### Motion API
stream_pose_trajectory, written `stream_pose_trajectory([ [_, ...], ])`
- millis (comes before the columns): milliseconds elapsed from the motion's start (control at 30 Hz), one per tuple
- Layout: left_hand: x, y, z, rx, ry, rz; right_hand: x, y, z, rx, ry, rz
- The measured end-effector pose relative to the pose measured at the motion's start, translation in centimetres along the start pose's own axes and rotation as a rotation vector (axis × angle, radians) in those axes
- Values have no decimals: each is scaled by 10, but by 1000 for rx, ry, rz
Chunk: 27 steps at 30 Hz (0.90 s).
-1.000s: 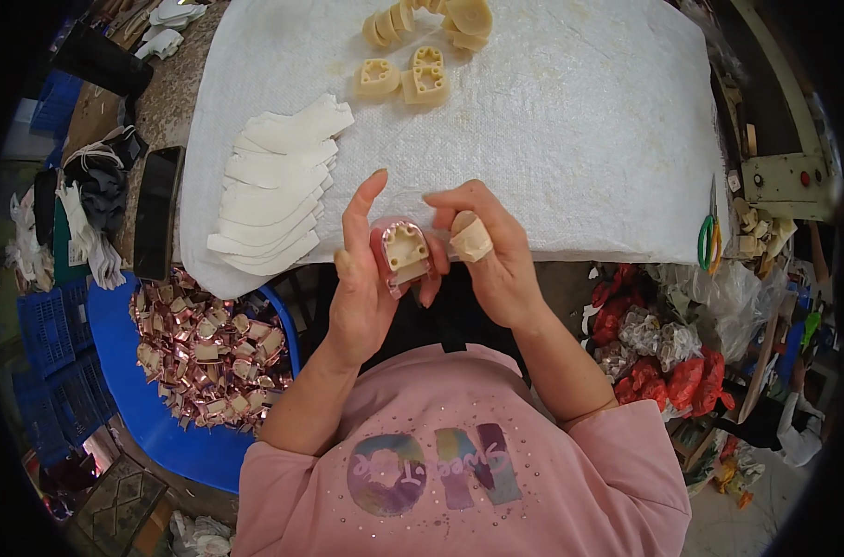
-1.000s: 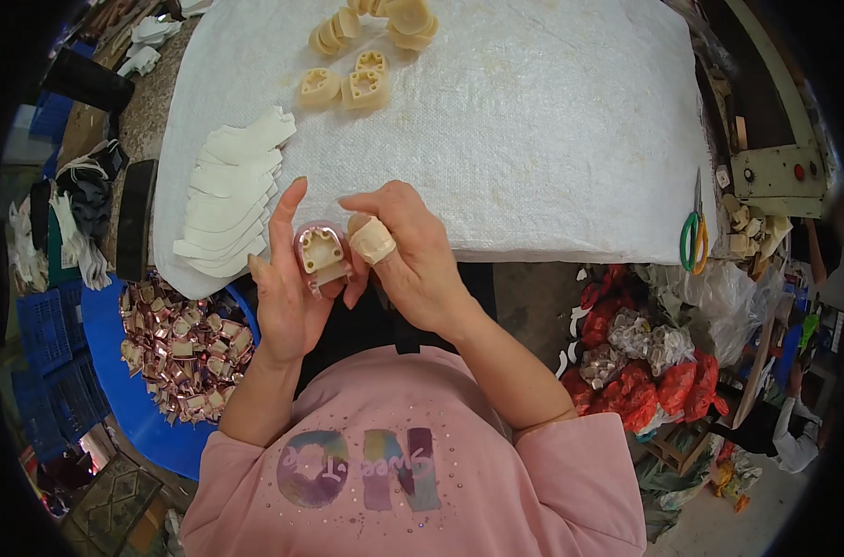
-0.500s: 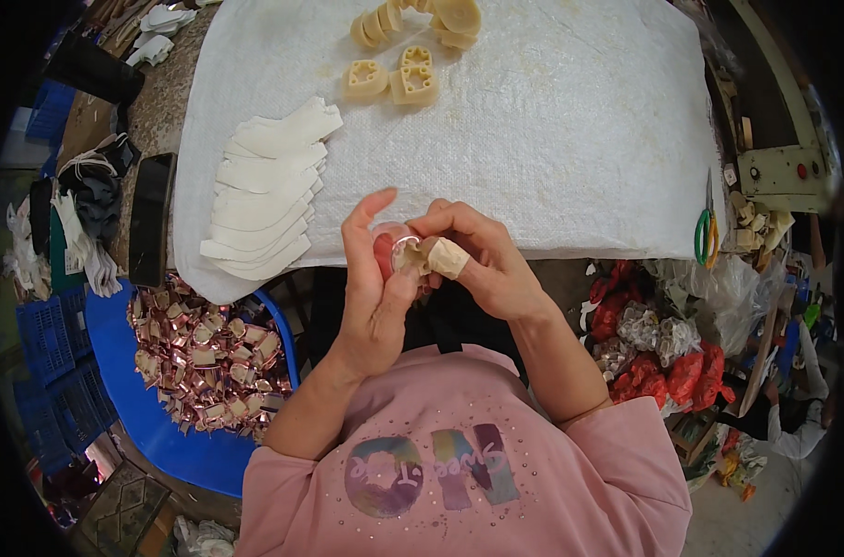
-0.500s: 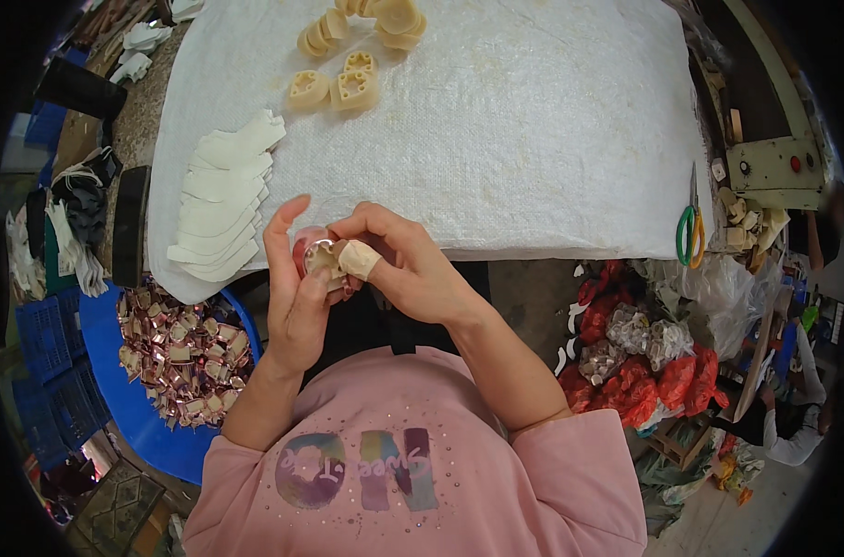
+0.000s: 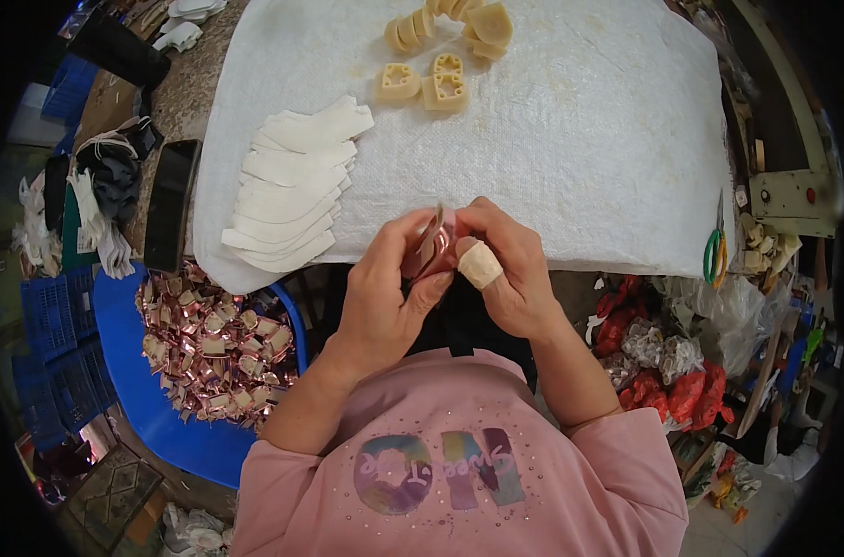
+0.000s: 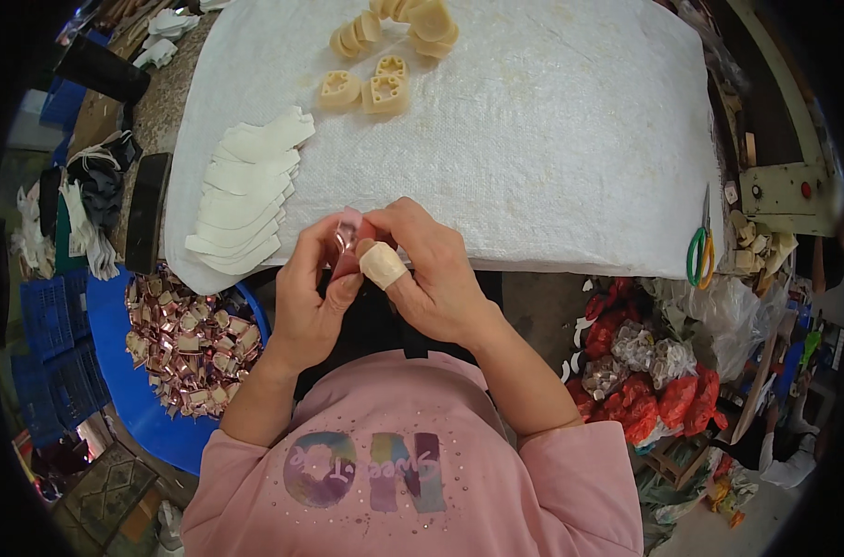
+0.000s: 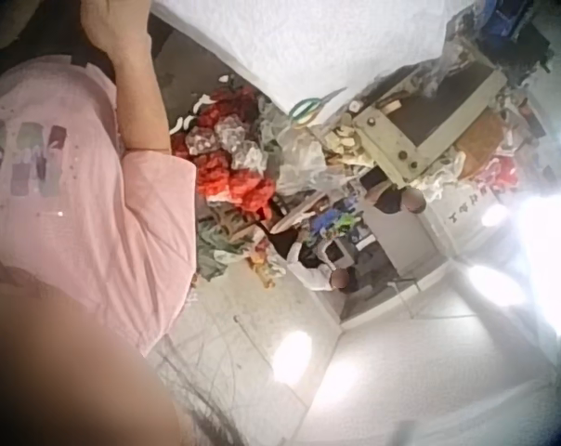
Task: Manually wrapping plastic shoe heel blocks with decorative pink material at a workstation.
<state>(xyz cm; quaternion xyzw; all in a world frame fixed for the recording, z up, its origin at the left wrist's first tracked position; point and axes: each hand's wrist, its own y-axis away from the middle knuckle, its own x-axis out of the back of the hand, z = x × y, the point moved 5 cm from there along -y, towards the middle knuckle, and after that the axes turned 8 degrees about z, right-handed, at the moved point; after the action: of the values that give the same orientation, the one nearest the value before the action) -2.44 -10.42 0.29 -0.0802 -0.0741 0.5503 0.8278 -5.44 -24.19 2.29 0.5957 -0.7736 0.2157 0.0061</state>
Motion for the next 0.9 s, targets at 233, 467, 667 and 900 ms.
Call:
stream_pose_trajectory([
  [233, 11, -4, 10, 70, -139, -111, -4, -3, 31, -500, -556, -200],
  [467, 3, -3, 11, -78, -269, -61, -2, -8, 14, -57, -31, -186],
  [667, -5, -9, 23, -204, -399, -6, -5, 4, 27, -372, -516, -128],
  [900, -14, -4, 22, -290, -412, 72, -7, 16, 26, -287, -363, -3],
])
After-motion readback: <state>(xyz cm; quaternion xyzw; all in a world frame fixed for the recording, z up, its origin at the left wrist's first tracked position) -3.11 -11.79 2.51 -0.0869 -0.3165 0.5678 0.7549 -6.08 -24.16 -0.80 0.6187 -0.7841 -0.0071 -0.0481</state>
